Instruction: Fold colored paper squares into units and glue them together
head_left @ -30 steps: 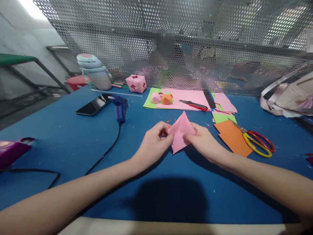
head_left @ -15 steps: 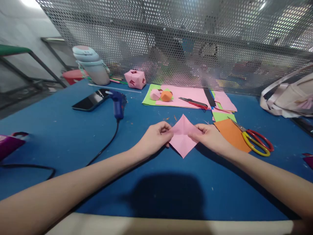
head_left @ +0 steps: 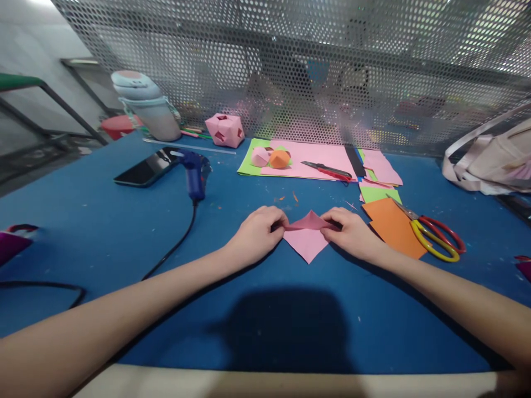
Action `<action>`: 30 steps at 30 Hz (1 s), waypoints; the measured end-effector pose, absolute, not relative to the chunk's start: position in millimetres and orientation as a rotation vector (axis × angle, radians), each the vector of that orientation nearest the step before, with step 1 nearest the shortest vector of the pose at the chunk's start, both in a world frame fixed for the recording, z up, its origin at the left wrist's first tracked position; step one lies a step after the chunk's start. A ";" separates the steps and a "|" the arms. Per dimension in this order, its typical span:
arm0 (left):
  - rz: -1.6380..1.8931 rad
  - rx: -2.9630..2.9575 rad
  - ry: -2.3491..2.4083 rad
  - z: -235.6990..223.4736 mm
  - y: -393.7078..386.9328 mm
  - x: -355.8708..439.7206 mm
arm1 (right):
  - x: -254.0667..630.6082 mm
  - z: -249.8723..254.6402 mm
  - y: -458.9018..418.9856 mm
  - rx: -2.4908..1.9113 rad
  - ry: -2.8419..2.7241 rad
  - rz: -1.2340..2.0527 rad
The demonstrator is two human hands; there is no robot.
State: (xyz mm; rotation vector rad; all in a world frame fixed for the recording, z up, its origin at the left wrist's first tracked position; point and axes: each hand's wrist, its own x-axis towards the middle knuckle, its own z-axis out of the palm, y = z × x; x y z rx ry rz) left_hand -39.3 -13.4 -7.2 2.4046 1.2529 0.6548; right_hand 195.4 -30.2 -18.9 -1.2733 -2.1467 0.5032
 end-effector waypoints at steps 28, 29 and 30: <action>0.498 2.537 1.192 -1.9 -2.6 -61.1 | 186.7 -18.2 -34.3 -0.817 -2.619 -0.178; 0.498 2.539 1.195 -2.0 -2.3 -61.4 | 186.7 -17.9 -34.1 -0.807 -2.635 -0.194; 0.499 2.542 1.197 -2.2 -1.8 -61.7 | 186.6 -17.6 -33.9 -0.794 -2.651 -0.207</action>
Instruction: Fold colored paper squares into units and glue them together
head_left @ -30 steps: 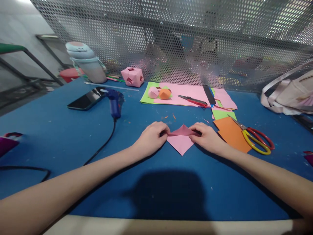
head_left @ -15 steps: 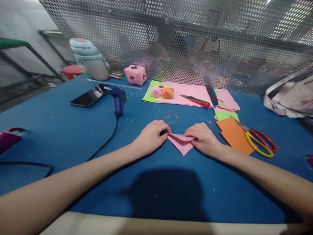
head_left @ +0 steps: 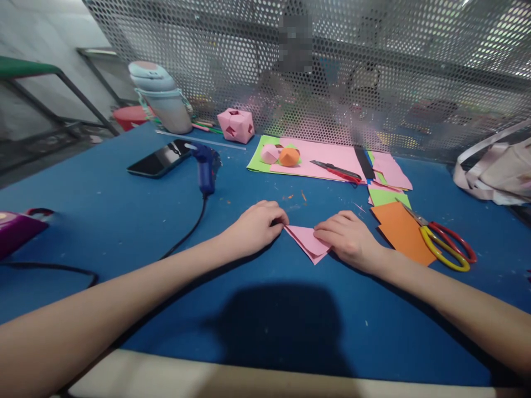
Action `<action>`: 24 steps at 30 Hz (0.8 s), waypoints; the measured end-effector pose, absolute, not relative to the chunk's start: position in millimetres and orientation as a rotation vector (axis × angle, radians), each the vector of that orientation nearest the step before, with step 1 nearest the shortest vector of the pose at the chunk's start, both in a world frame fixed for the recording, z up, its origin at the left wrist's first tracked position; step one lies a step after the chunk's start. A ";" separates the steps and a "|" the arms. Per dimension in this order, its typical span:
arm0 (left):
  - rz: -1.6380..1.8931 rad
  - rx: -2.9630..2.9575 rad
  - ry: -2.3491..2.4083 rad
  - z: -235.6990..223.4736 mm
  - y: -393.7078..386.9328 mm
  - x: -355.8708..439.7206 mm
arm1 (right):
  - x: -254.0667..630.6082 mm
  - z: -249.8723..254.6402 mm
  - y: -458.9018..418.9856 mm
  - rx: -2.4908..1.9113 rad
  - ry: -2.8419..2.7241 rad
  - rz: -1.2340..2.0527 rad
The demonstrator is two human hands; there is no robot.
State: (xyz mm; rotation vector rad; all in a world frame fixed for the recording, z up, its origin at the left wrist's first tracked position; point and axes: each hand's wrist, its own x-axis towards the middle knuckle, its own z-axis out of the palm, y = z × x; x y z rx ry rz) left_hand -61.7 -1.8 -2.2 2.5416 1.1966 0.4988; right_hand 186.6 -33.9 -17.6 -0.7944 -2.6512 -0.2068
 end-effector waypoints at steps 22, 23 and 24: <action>0.562 2.789 0.855 -13.1 -15.8 -50.2 | 181.7 -8.3 -30.6 -0.687 -2.830 -0.348; 0.538 2.815 0.861 -13.3 -15.6 -50.5 | 182.9 -7.6 -30.7 -0.680 -2.839 -0.365; 0.510 2.849 0.869 -13.2 -15.6 -50.5 | 184.6 -6.8 -31.1 -0.672 -2.846 -0.384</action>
